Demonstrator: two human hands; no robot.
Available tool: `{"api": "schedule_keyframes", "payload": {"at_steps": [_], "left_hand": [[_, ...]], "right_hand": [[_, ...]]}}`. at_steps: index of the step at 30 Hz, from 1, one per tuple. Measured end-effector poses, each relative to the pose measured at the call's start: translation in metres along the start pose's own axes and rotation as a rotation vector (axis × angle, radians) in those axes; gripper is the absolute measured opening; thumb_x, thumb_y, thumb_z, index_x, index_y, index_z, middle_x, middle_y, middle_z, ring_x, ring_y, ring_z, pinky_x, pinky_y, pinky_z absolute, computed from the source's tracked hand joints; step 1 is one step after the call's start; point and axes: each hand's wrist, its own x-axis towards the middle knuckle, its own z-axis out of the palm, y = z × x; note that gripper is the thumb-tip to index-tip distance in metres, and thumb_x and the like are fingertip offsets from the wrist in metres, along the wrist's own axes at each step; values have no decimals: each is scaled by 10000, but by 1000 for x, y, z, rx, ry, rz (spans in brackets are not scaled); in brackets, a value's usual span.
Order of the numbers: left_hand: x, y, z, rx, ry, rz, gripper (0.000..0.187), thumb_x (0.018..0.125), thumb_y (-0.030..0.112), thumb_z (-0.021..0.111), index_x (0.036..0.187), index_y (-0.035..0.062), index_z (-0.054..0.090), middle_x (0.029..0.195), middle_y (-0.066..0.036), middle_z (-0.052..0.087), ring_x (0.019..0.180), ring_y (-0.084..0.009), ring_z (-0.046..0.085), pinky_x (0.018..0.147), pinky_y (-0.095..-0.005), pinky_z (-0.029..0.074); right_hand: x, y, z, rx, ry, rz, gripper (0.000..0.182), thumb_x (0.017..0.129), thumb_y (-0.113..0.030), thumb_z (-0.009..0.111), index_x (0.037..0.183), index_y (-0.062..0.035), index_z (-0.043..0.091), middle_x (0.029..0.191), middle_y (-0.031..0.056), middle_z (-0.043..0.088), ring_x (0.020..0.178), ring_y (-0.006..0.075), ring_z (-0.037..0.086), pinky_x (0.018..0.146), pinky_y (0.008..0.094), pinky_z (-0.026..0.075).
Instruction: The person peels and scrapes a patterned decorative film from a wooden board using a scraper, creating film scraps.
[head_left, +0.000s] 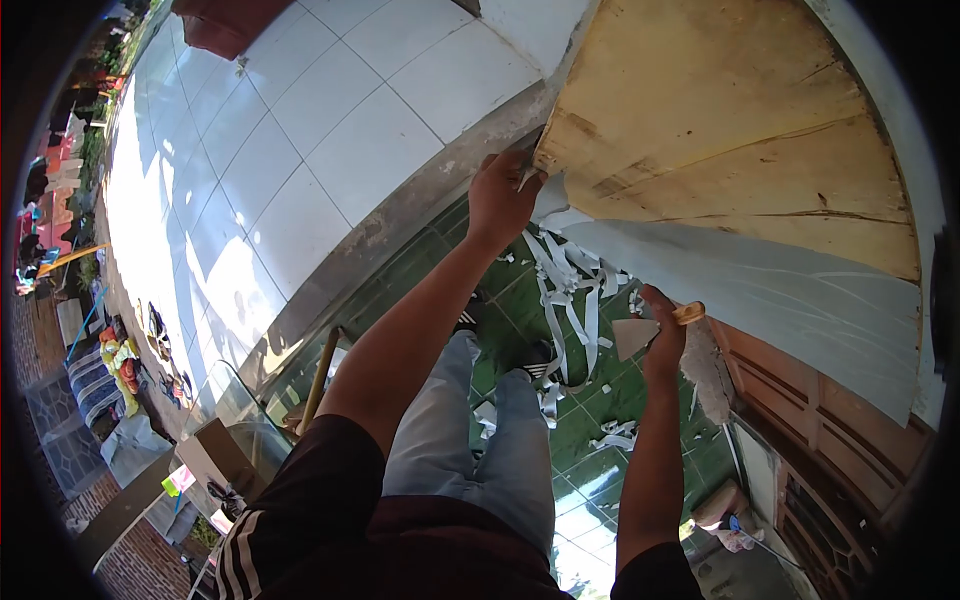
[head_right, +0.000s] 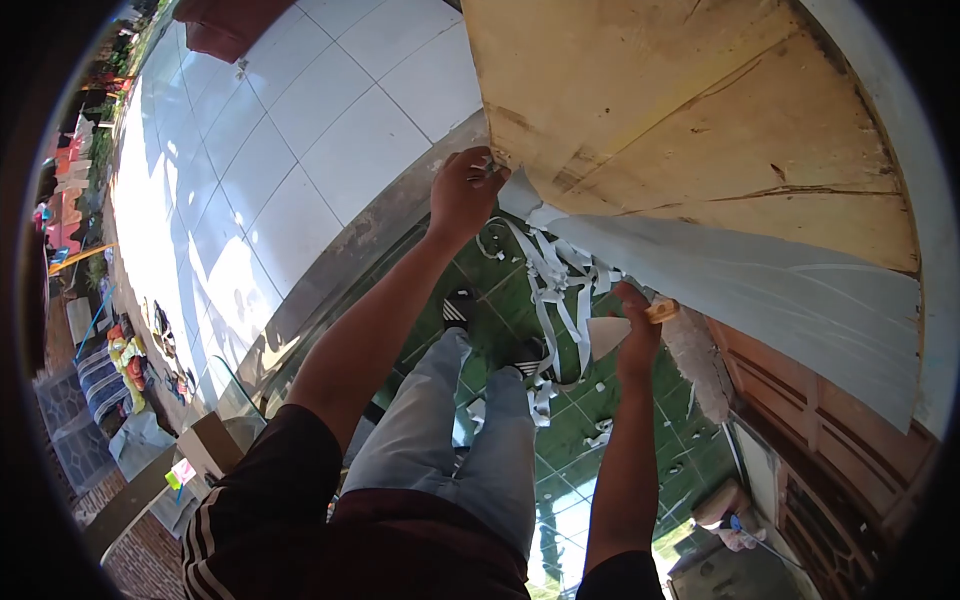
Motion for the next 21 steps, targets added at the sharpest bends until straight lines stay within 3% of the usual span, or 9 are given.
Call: {"api": "schedule_keyframes", "payload": {"at_steps": [3, 6, 7, 10, 11, 14, 16, 19, 21], "left_hand": [[-2, -9, 9, -61, 58, 55, 394, 896, 200, 773, 1266, 74, 720, 1149, -168, 701, 959, -307, 713, 880, -399, 570], [2, -11, 15, -119, 80, 112, 419, 897, 209, 759, 1299, 101, 711, 1079, -179, 728, 913, -323, 707, 862, -418, 557], [1, -11, 16, -140, 77, 120, 427, 903, 210, 752, 1314, 106, 705, 1070, -184, 736, 917, -325, 709, 865, -418, 557], [1, -8, 17, -135, 39, 46, 445, 909, 195, 734, 1343, 106, 690, 1111, -199, 744, 983, -337, 722, 878, -423, 555], [1, -6, 17, -133, 35, 31, 420, 926, 193, 723, 1336, 107, 695, 1110, -193, 754, 1042, -325, 721, 915, -404, 558], [1, 7, 11, -119, -11, -7, 409, 943, 190, 710, 1340, 94, 688, 1147, -205, 754, 1166, -318, 712, 986, -382, 558], [3, 14, 6, -95, -83, -32, 492, 910, 194, 732, 1379, 66, 656, 1224, -251, 716, 1181, -351, 696, 980, -410, 551], [5, -1, 17, -448, 28, 205, 604, 902, 280, 769, 1420, 17, 607, 1272, -261, 699, 1188, -337, 689, 1010, -406, 538], [7, -8, 18, -423, -5, 169, 679, 892, 339, 785, 1437, -10, 580, 1285, -253, 697, 1179, -326, 687, 1009, -404, 534]], "right_hand": [[0, -26, 7, -216, -92, 112, 473, 1048, -383, 591, 1357, -27, 630, 1240, 97, 693, 1071, 214, 702, 831, 381, 610], [-7, -55, 37, -250, -253, 17, 512, 1085, -413, 551, 1418, -28, 608, 1277, 106, 686, 917, 212, 726, 793, 341, 592], [-3, -57, 49, -165, -236, -58, 384, 1037, -233, 668, 1348, -8, 669, 1204, 113, 724, 797, 203, 731, 730, 305, 575], [5, -90, 73, -589, -307, -561, 355, 924, -78, 786, 1261, 4, 714, 1104, 133, 749, 908, 202, 741, 837, 338, 583], [6, -99, 88, -462, -291, -580, 288, 871, -11, 805, 1154, 5, 754, 1058, 143, 753, 914, 213, 740, 865, 340, 570], [20, -116, 116, -557, -207, -979, 229, 876, 23, 775, 1102, -8, 759, 1057, 141, 746, 932, 246, 732, 875, 352, 570], [30, -118, 128, -562, -179, -1062, 182, 899, 22, 748, 1074, -24, 750, 1045, 132, 737, 963, 272, 727, 870, 356, 575], [42, -125, 142, -660, -174, -1150, 188, 927, 27, 713, 1110, -17, 724, 1067, 139, 742, 992, 291, 736, 883, 374, 585], [50, -117, 148, -648, -123, -1217, 190, 936, 24, 704, 1124, -6, 709, 1086, 147, 746, 1010, 303, 741, 886, 378, 590]]}}
